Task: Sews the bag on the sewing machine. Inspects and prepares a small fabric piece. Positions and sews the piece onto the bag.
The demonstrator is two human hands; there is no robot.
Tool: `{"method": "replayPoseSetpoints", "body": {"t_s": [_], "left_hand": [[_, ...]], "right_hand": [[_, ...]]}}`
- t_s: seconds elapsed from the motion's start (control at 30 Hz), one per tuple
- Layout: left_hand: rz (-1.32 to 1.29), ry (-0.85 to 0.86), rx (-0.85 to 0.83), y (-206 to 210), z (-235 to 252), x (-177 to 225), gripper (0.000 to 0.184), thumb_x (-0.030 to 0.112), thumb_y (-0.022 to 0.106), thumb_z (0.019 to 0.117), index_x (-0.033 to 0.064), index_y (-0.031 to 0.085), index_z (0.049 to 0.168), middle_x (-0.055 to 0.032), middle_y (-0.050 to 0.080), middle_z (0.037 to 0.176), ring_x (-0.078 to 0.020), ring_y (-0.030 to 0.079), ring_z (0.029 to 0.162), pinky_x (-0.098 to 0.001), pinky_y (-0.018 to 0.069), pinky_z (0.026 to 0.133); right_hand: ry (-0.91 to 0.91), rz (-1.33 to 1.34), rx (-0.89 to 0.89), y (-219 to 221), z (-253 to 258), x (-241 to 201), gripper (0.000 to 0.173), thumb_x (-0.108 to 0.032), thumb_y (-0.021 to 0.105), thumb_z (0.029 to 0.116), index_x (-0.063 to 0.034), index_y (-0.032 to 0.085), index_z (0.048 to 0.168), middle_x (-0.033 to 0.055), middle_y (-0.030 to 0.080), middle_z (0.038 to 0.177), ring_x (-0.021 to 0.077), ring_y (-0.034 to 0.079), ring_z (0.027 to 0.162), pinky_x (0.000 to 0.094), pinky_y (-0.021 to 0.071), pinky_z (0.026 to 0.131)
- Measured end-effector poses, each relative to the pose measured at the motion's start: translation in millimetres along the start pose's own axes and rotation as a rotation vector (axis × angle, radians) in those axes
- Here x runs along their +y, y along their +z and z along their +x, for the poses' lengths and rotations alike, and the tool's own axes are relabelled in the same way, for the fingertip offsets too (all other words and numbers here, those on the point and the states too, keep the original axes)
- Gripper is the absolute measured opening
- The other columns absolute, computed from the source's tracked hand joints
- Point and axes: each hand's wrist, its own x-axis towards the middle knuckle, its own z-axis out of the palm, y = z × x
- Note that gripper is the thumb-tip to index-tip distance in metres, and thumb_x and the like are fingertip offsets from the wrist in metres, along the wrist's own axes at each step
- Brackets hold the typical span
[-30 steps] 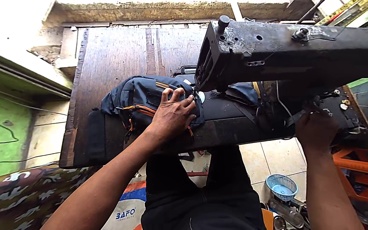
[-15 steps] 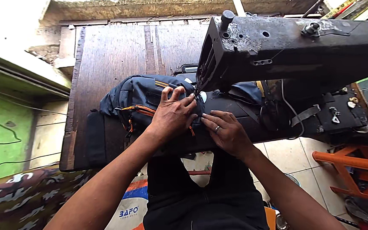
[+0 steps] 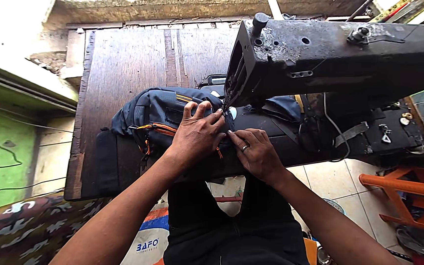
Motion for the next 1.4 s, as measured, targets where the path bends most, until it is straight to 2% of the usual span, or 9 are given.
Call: {"method": "replayPoseSetpoints", "body": {"t_s": [0.17, 0.33, 0.57, 0.8, 1.1, 1.4], "left_hand": [[-0.011, -0.007, 0.009, -0.5, -0.5, 0.2, 0.043, 0.046, 0.050, 0.1018, 0.0219, 0.073, 0.128, 0.0020, 0.064, 0.141, -0.0292, 0.048, 0.138, -0.0568, 0.0242, 0.113], [-0.017, -0.017, 0.023, 0.5, -0.8, 0.1, 0.044, 0.045, 0.043, 0.1052, 0.0216, 0.073, 0.128, 0.0028, 0.065, 0.140, -0.0282, 0.049, 0.137, -0.0550, 0.0241, 0.114], [-0.006, -0.004, 0.067, 3.3, -2.3, -0.9, 0.042, 0.046, 0.048, 0.1031, 0.0215, 0.075, 0.125, 0.0026, 0.066, 0.138, -0.0281, 0.050, 0.136, -0.0547, 0.0261, 0.113], [-0.005, -0.014, 0.069, 3.6, -2.3, -0.6, 0.042, 0.046, 0.049, 0.1027, 0.0212, 0.075, 0.124, 0.0027, 0.067, 0.137, -0.0274, 0.051, 0.136, -0.0544, 0.0263, 0.114], [0.004, -0.018, 0.063, 3.7, -2.0, -0.2, 0.043, 0.047, 0.048, 0.1028, 0.0219, 0.075, 0.125, 0.0039, 0.066, 0.138, -0.0265, 0.050, 0.136, -0.0539, 0.0263, 0.114], [0.017, -0.003, 0.055, 3.8, -1.1, -2.3, 0.043, 0.048, 0.048, 0.1029, 0.0230, 0.075, 0.126, 0.0033, 0.066, 0.138, -0.0270, 0.051, 0.136, -0.0544, 0.0272, 0.114]], "right_hand": [[0.005, 0.028, 0.008, 1.4, 1.2, 2.8, 0.033, -0.020, 0.054, 0.1026, -0.0148, 0.073, 0.129, 0.0063, 0.069, 0.124, 0.0237, 0.061, 0.118, 0.0414, 0.0446, 0.104], [0.012, 0.009, -0.018, -0.5, -0.8, 1.8, 0.034, -0.021, 0.053, 0.1033, -0.0172, 0.072, 0.131, 0.0049, 0.068, 0.128, 0.0232, 0.059, 0.122, 0.0410, 0.0427, 0.106], [-0.009, -0.010, -0.029, -0.7, -2.2, 1.7, 0.036, -0.020, 0.050, 0.1047, -0.0155, 0.070, 0.134, 0.0023, 0.059, 0.147, 0.0231, 0.053, 0.136, 0.0406, 0.0418, 0.111], [0.026, 0.021, -0.010, -1.6, -3.2, 1.9, 0.035, -0.020, 0.051, 0.1041, -0.0196, 0.073, 0.131, -0.0028, 0.068, 0.137, 0.0206, 0.058, 0.131, 0.0395, 0.0432, 0.108], [0.029, 0.047, -0.023, -2.7, -3.6, 4.9, 0.035, -0.020, 0.050, 0.1050, -0.0212, 0.072, 0.133, -0.0043, 0.067, 0.138, 0.0202, 0.057, 0.132, 0.0393, 0.0425, 0.109], [0.022, 0.013, -0.059, -7.3, 0.2, 3.9, 0.038, -0.013, 0.049, 0.1023, -0.0201, 0.072, 0.132, -0.0039, 0.068, 0.137, 0.0215, 0.059, 0.130, 0.0409, 0.0450, 0.105]]}}
